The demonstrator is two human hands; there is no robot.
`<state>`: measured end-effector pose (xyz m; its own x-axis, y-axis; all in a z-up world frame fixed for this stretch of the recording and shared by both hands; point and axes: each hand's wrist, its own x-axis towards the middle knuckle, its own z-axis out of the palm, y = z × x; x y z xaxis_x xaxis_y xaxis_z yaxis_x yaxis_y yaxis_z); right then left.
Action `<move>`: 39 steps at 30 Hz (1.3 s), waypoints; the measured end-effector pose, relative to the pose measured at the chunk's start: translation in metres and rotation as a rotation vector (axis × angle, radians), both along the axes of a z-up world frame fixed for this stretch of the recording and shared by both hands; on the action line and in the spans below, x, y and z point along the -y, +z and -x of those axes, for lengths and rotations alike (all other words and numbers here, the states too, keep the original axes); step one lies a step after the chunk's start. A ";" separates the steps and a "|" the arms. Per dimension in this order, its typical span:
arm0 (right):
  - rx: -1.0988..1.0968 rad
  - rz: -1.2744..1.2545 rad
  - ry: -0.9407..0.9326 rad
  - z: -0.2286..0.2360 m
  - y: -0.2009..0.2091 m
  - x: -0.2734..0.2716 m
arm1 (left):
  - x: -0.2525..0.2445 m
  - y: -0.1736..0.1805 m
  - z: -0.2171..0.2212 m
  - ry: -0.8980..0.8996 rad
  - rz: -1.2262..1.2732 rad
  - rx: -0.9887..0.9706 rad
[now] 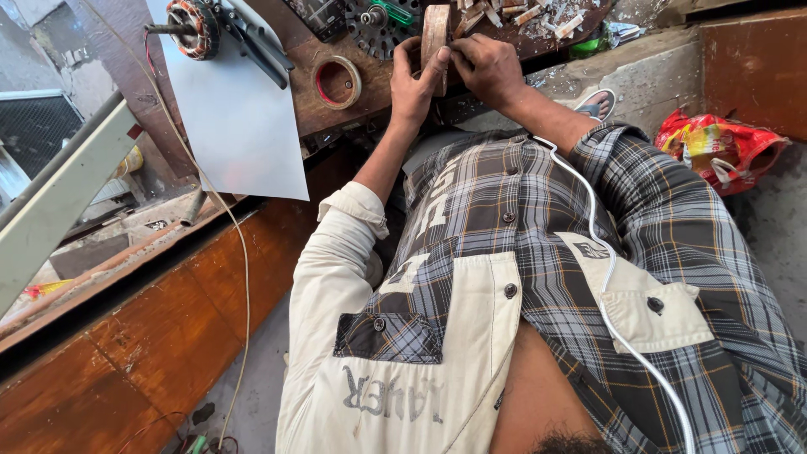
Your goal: The person inserts small white cylindrical pieces into the slots of a circular stator core, then uses a green-handled screwdriver to press them in. Afterward, the person handles a large bundle of copper wire, moving it on the workbench.
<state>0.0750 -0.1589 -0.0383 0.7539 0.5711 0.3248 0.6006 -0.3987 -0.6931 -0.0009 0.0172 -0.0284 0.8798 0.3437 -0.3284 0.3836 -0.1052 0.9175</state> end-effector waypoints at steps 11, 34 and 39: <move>-0.015 0.010 -0.022 0.000 -0.011 -0.004 | 0.015 -0.028 0.000 0.253 0.372 0.066; -0.335 -0.068 0.008 0.008 0.013 -0.016 | -0.015 -0.042 0.026 0.149 0.619 0.064; -0.142 0.013 -0.165 -0.046 0.028 -0.032 | 0.003 -0.048 0.026 0.179 0.475 0.169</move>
<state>0.1209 -0.1271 -0.0105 0.8751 0.4397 0.2020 0.4230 -0.4925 -0.7606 -0.0273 0.0145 -0.0765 0.8752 0.3412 -0.3430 0.2002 0.3899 0.8988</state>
